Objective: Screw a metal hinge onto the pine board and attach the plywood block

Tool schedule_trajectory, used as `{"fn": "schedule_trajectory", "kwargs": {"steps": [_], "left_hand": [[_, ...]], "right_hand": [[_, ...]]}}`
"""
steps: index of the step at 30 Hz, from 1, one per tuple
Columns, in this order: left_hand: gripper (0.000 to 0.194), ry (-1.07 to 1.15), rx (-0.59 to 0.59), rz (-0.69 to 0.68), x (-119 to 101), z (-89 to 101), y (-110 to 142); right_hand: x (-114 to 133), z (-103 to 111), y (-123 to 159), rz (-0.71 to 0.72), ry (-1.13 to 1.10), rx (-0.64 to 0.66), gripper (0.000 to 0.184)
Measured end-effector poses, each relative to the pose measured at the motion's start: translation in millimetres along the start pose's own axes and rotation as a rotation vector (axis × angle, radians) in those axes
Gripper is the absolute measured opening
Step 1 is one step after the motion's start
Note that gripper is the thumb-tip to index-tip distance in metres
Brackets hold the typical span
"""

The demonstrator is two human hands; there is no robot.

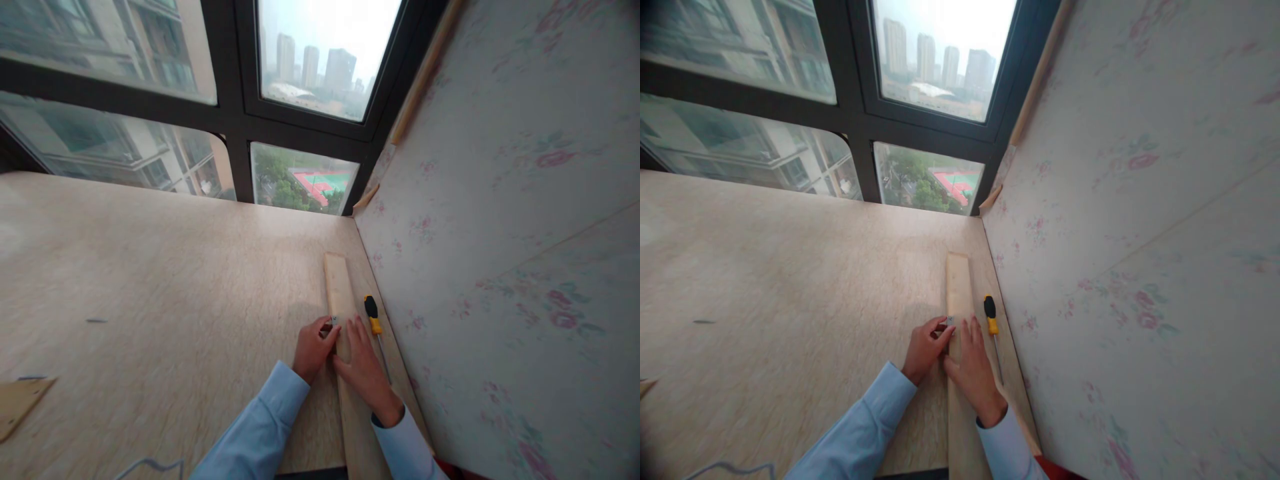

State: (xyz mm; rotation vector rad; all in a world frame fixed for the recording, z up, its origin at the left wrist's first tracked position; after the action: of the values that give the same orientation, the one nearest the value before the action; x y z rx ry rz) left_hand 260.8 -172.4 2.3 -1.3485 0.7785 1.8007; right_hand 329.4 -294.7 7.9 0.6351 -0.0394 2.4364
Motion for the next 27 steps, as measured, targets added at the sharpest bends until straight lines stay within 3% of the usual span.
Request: {"fn": "schedule_trajectory", "kwargs": {"steps": [10,16,20,27], "left_hand": [[0.027,-0.042,-0.072,0.066,3.3,2.6,3.9],[0.043,-0.135,-0.040,-0.058,4.5,4.0,4.5],[0.049,-0.151,0.018,-0.104,7.3,4.4,4.9],[0.051,-0.047,-0.004,-0.052,9.6,5.7,4.7]], "right_hand": [[0.4,-2.2,-2.0,0.015,0.007,-0.065,0.077],[-3.7,-3.9,-0.3,0.052,0.016,-0.095,0.069],[-7.4,-3.4,-0.8,0.059,0.028,-0.051,0.066],[-4.2,12.6,-22.6,0.097,0.049,0.042,0.062]]}}
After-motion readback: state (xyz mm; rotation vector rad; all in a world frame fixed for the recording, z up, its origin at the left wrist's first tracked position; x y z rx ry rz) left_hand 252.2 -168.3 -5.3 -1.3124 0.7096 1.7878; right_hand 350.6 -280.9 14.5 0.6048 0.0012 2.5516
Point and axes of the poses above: each hand's wrist, its own y-axis away from the middle knuckle, its own z-axis out of the back of the hand, x = y × z, the point moved 2 cm from there along -y, towards the middle knuckle, and after that the axes turned 12 degrees about x, right-handed, at the moved point
